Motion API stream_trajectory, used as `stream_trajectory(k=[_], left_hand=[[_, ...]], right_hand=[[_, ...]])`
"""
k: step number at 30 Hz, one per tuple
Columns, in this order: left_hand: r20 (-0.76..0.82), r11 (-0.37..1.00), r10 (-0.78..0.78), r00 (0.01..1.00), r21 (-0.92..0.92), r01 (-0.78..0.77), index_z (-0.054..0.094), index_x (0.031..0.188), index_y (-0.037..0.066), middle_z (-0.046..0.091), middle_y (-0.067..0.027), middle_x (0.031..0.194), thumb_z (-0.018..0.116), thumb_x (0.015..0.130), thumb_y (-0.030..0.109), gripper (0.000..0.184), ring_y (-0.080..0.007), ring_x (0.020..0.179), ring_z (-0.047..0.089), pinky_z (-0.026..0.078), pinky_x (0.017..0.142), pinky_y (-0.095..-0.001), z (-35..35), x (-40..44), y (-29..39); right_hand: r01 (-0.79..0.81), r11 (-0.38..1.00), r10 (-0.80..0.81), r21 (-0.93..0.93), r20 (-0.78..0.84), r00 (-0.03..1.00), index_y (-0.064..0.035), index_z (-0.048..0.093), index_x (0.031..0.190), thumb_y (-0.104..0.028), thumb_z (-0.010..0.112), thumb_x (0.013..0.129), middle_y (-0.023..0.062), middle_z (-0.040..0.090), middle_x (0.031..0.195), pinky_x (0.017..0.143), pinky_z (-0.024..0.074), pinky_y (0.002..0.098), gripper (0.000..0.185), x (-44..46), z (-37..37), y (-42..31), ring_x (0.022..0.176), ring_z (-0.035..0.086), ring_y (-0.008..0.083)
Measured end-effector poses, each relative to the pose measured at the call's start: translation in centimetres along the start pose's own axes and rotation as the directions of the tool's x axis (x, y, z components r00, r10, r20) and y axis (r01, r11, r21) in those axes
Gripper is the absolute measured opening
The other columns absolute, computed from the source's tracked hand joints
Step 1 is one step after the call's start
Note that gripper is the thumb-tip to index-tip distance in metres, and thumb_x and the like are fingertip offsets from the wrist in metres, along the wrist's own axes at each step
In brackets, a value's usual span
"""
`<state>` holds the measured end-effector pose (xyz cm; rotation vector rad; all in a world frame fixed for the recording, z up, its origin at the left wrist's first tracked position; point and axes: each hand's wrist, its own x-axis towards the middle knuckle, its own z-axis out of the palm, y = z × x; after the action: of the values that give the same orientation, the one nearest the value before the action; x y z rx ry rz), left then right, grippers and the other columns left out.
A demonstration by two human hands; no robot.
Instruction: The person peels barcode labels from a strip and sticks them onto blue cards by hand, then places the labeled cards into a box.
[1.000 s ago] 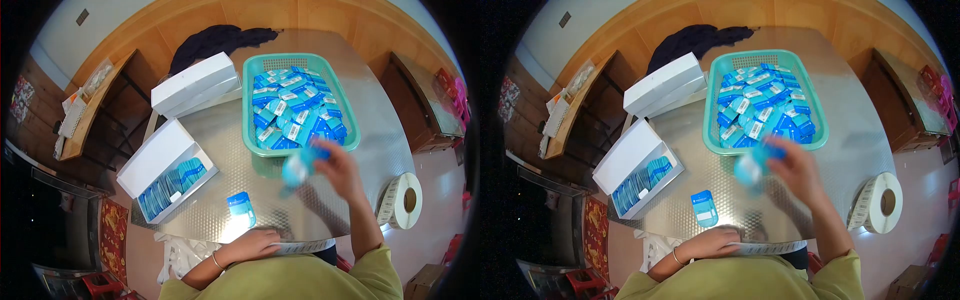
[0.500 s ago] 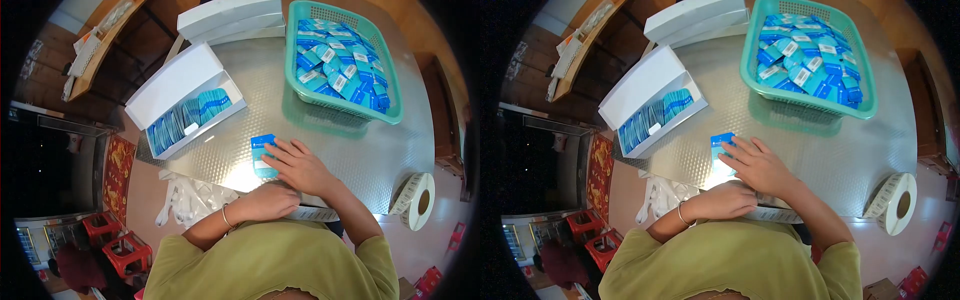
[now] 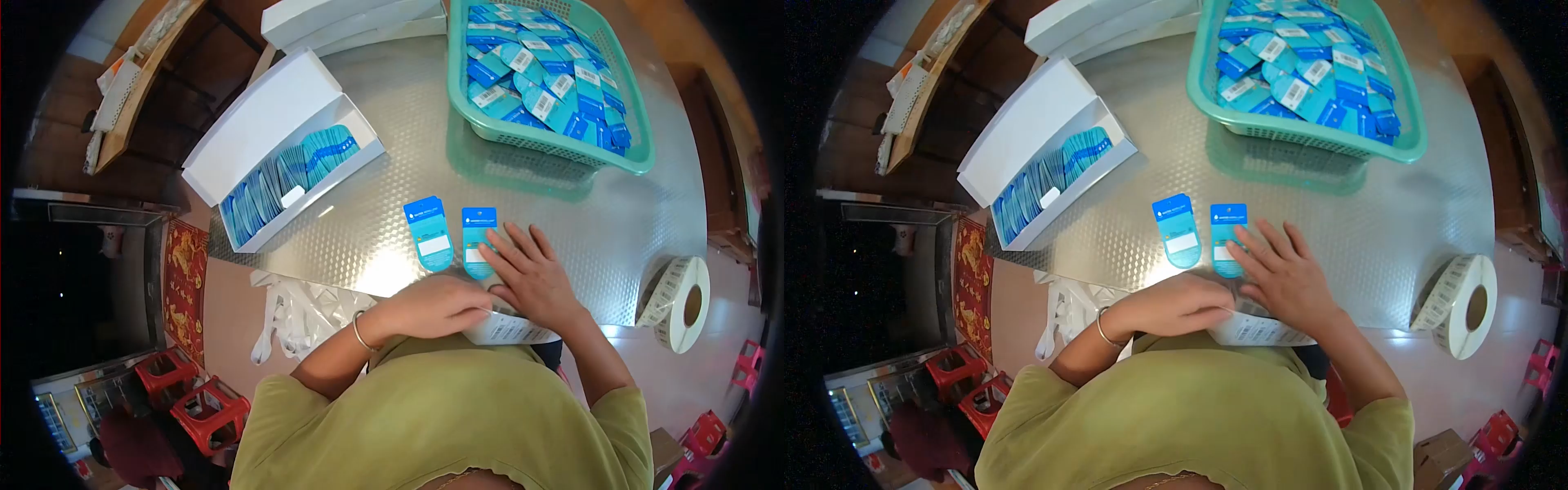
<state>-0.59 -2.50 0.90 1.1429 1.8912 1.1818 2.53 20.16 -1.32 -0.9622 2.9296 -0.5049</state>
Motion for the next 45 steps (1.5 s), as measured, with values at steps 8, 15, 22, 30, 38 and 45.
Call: stream_trajectory(k=[8, 15, 22, 30, 38, 45], left_hand=[[0.133, 0.806, -0.171, 0.976, -0.551, 0.217, 0.060, 0.099, 0.000, 0.060, 0.0006, 0.091, 0.054, 0.098, 0.015, 0.016, -0.0066, 0.084, 0.051, 0.043, 0.074, -0.0240, -0.8, 0.2, -0.9], [0.102, 0.572, -0.198, 0.975, -0.795, 0.199, 0.060, 0.098, 0.003, 0.052, 0.0072, 0.088, 0.053, 0.099, 0.020, 0.018, -0.0022, 0.083, 0.045, 0.038, 0.073, -0.0208, -0.7, 0.3, 0.1], [0.095, 0.476, -0.210, 0.973, -0.860, 0.187, 0.062, 0.104, 0.004, 0.058, 0.0051, 0.094, 0.053, 0.099, 0.019, 0.019, -0.0023, 0.088, 0.049, 0.041, 0.077, -0.0202, 0.1, 0.0, -1.0], [0.167, 0.487, -0.255, 0.952, -0.828, 0.276, 0.064, 0.100, 0.004, 0.060, 0.0046, 0.093, 0.058, 0.096, 0.019, 0.017, -0.0027, 0.086, 0.052, 0.044, 0.072, -0.0219, -1.2, -0.2, -0.3], [-0.168, 0.999, 0.028, 0.985, -0.022, -0.032, 0.061, 0.087, 0.002, 0.060, -0.0092, 0.107, 0.061, 0.089, 0.012, 0.009, -0.0254, 0.101, 0.056, 0.045, 0.086, -0.0347, -0.5, 0.1, -0.3], [-0.106, 0.836, 0.133, 0.985, 0.545, -0.054, 0.058, 0.079, 0.009, 0.054, -0.0021, 0.134, 0.068, 0.081, 0.018, 0.014, -0.0345, 0.136, 0.037, 0.032, 0.105, -0.0529, 1.1, 0.7, -0.7]], right_hand=[[-0.042, 0.574, 0.113, 0.817, -0.028, 0.993, -0.0069, 0.065, 0.119, -0.019, 0.074, 0.080, 0.0140, 0.058, 0.128, 0.095, 0.0442, 0.0409, 0.042, -0.8, -4.7, 0.9, 0.112, 0.056, 0.0324], [0.049, 0.625, 0.022, 0.779, -0.080, 0.997, -0.0082, 0.069, 0.113, -0.010, 0.080, 0.073, 0.0098, 0.064, 0.112, 0.082, 0.0515, 0.0359, 0.041, -0.3, -4.0, -0.4, 0.101, 0.062, 0.0280], [0.094, 0.674, 0.050, 0.732, -0.173, 0.984, -0.0118, 0.072, 0.106, -0.005, 0.079, 0.071, 0.0067, 0.065, 0.102, 0.075, 0.0528, 0.0343, 0.036, -0.5, -3.5, -0.7, 0.090, 0.064, 0.0245], [0.112, 0.581, 0.055, 0.806, -0.176, 0.983, -0.0079, 0.070, 0.092, -0.001, 0.074, 0.075, 0.0070, 0.066, 0.096, 0.076, 0.0517, 0.0317, 0.019, -0.6, -3.7, -0.1, 0.090, 0.063, 0.0227], [-0.222, 0.042, 0.416, 0.974, 0.185, 0.890, -0.0012, 0.055, 0.104, -0.003, 0.055, 0.096, 0.0073, 0.060, 0.111, 0.089, 0.0456, 0.0262, 0.009, 0.0, -1.7, 1.9, 0.103, 0.055, 0.0101], [-0.256, 0.122, 0.429, 0.959, 0.182, 0.885, -0.0013, 0.054, 0.102, -0.007, 0.054, 0.097, 0.0039, 0.061, 0.102, 0.079, 0.0456, 0.0227, 0.007, 1.1, -0.3, 3.0, 0.092, 0.054, 0.0067]])
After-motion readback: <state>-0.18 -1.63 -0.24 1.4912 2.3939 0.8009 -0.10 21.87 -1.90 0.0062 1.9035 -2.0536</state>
